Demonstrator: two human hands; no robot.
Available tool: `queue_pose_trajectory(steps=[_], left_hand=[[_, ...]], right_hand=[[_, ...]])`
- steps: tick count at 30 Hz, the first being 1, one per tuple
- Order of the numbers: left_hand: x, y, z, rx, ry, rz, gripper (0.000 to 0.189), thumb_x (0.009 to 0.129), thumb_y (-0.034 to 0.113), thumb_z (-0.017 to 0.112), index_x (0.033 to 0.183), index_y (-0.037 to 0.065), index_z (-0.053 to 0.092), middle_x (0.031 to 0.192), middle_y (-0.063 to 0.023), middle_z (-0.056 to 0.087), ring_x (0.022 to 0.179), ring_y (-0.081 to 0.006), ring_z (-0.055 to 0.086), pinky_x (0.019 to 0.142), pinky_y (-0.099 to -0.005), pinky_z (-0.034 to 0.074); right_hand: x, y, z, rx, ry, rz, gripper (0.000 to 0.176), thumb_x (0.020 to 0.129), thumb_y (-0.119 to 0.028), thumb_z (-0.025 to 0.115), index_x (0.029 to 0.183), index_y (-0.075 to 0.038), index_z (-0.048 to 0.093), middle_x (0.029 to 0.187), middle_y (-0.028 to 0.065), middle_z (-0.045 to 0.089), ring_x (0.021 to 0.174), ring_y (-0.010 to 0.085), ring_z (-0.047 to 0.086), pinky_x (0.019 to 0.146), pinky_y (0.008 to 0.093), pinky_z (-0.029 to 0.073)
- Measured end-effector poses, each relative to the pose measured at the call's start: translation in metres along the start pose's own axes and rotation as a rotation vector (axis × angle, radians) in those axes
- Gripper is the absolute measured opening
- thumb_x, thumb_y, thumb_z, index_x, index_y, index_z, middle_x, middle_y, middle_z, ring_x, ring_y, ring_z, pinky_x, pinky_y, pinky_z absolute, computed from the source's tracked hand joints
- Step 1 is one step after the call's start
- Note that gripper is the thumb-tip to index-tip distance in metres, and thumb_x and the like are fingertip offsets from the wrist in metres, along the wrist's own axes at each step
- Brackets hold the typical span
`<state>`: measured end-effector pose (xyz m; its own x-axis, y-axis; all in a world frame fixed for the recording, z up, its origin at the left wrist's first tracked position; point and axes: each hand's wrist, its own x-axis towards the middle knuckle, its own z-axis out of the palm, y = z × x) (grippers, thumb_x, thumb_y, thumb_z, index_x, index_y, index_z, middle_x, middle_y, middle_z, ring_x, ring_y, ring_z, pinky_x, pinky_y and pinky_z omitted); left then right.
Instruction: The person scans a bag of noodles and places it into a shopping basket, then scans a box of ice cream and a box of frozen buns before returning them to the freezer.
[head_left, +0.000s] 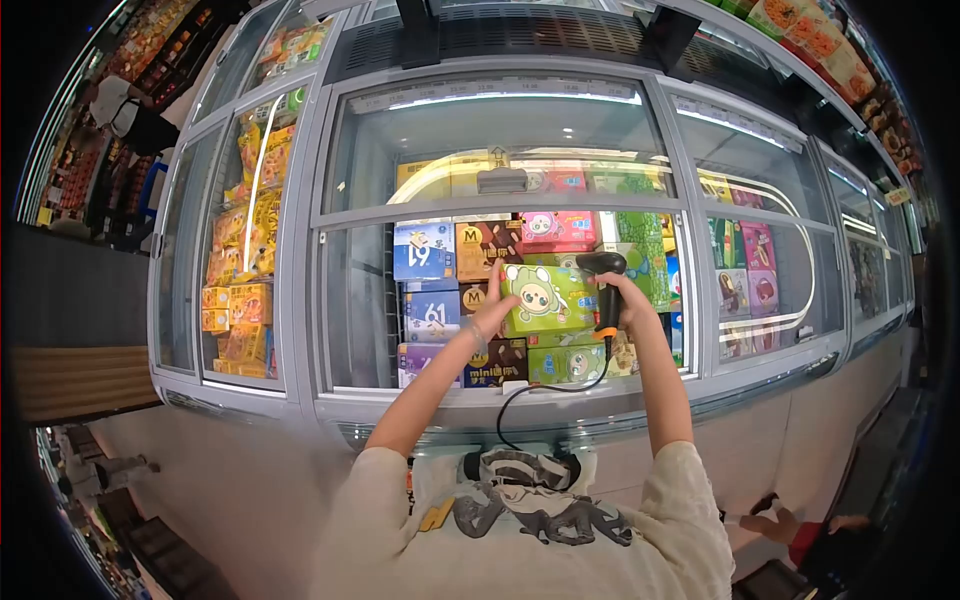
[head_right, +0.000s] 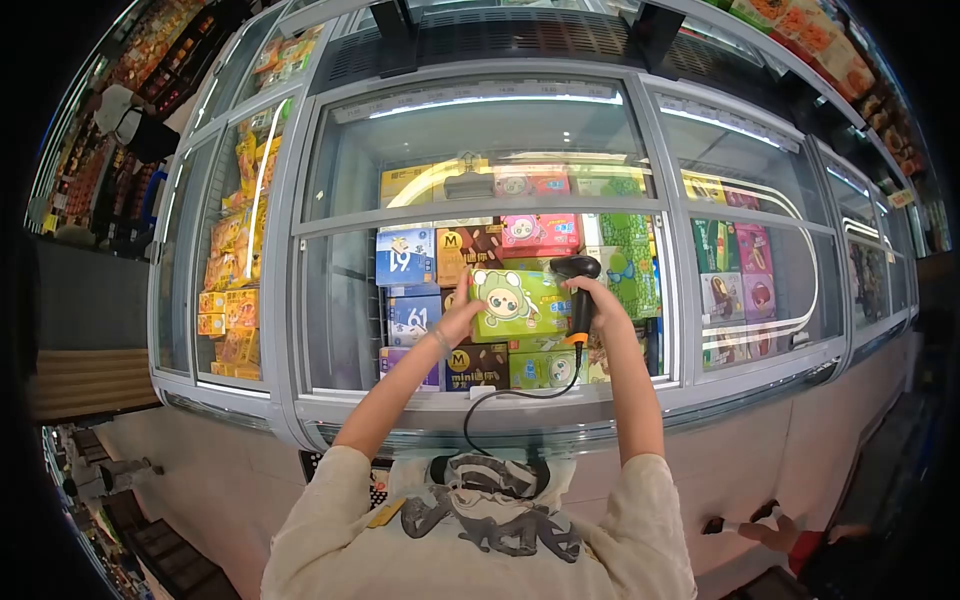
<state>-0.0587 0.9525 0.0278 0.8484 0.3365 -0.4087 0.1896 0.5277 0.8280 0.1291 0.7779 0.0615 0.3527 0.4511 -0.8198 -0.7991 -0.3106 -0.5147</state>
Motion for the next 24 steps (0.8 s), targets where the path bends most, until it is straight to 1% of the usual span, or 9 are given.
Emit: queue_pose_trajectory(steps=[3,4,7,8,11,12,15,16,24], left_hand=[[0.042,-0.042,0.010,0.153,-0.076,0.122,0.083,0.072,0.001,0.053,0.134,0.012,-0.001,0.133,-0.0171,0.019,0.122,-0.0239,0.019,0.098,-0.0307,0.019],[0.049,-0.043,0.019,0.201,-0.028,0.107,0.084,0.071,-0.002,0.052,0.134,0.012,-0.001,0.134,-0.0175,0.018,0.123,-0.0255,0.019,0.099,-0.0316,0.018],[0.084,-0.075,0.017,0.499,0.075,0.360,0.083,0.070,-0.004,0.051,0.134,0.012,0.001,0.134,-0.0195,0.019,0.124,-0.0287,0.019,0.101,-0.0338,0.016],[0.092,-0.083,0.015,0.578,0.129,0.358,0.084,0.069,-0.006,0.051,0.134,0.012,0.001,0.131,-0.0215,0.023,0.120,-0.0339,0.025,0.099,-0.0381,0.019],[0.099,-0.073,0.013,0.690,0.191,0.216,0.084,0.069,-0.007,0.050,0.134,0.013,0.001,0.124,-0.0224,0.030,0.111,-0.0372,0.033,0.096,-0.0404,0.024],[0.105,-0.079,0.008,0.746,0.218,0.302,0.085,0.068,-0.008,0.049,0.134,0.014,0.000,0.117,-0.0253,0.033,0.102,-0.0389,0.038,0.092,-0.0407,0.027],[0.110,-0.098,0.000,0.785,0.280,0.167,0.086,0.070,-0.008,0.048,0.134,0.015,-0.003,0.114,-0.0292,0.031,0.102,-0.0405,0.037,0.093,-0.0408,0.027],[0.114,-0.105,-0.002,0.795,0.273,0.102,0.087,0.071,-0.006,0.048,0.133,0.016,-0.008,0.113,-0.0313,0.030,0.103,-0.0418,0.037,0.093,-0.0415,0.027],[0.136,-0.127,0.015,0.833,0.386,0.013,0.093,0.066,-0.006,0.051,0.132,0.012,-0.012,0.117,-0.0276,0.027,0.107,-0.0407,0.033,0.093,-0.0421,0.025]], right_hand=[[0.034,-0.005,-0.018,0.089,0.020,-0.010,0.026,0.067,-0.020,0.060,0.089,-0.007,0.056,0.073,0.0042,0.052,0.060,0.0155,0.049,0.054,0.0305,0.044],[0.050,-0.002,-0.026,0.108,0.010,-0.028,0.025,0.067,-0.019,0.060,0.089,-0.007,0.056,0.074,0.0039,0.052,0.061,0.0156,0.049,0.056,0.0305,0.044],[0.090,0.004,-0.045,0.149,-0.011,-0.081,0.024,0.067,-0.017,0.060,0.089,-0.006,0.055,0.076,0.0030,0.053,0.065,0.0156,0.050,0.060,0.0299,0.043],[0.101,0.006,-0.046,0.149,-0.016,-0.097,0.025,0.067,-0.016,0.059,0.089,-0.006,0.055,0.077,0.0026,0.053,0.067,0.0154,0.050,0.061,0.0295,0.043],[0.118,0.008,-0.040,0.144,-0.014,-0.109,0.026,0.068,-0.016,0.059,0.091,-0.007,0.054,0.079,0.0011,0.051,0.070,0.0136,0.050,0.064,0.0271,0.042],[0.124,0.010,-0.040,0.155,-0.024,-0.115,0.026,0.068,-0.017,0.058,0.092,-0.007,0.054,0.079,0.0008,0.051,0.070,0.0131,0.050,0.064,0.0267,0.041],[0.139,0.015,-0.044,0.117,-0.038,-0.098,0.025,0.070,-0.019,0.057,0.092,-0.007,0.053,0.080,-0.0002,0.049,0.069,0.0117,0.048,0.064,0.0260,0.041],[0.140,0.014,-0.045,0.101,-0.041,-0.086,0.025,0.070,-0.019,0.057,0.092,-0.008,0.053,0.080,-0.0003,0.049,0.069,0.0115,0.048,0.064,0.0259,0.041],[0.144,0.025,-0.054,0.002,-0.019,-0.152,0.030,0.069,-0.021,0.057,0.095,-0.008,0.054,0.080,0.0000,0.048,0.072,0.0118,0.048,0.066,0.0255,0.041]])
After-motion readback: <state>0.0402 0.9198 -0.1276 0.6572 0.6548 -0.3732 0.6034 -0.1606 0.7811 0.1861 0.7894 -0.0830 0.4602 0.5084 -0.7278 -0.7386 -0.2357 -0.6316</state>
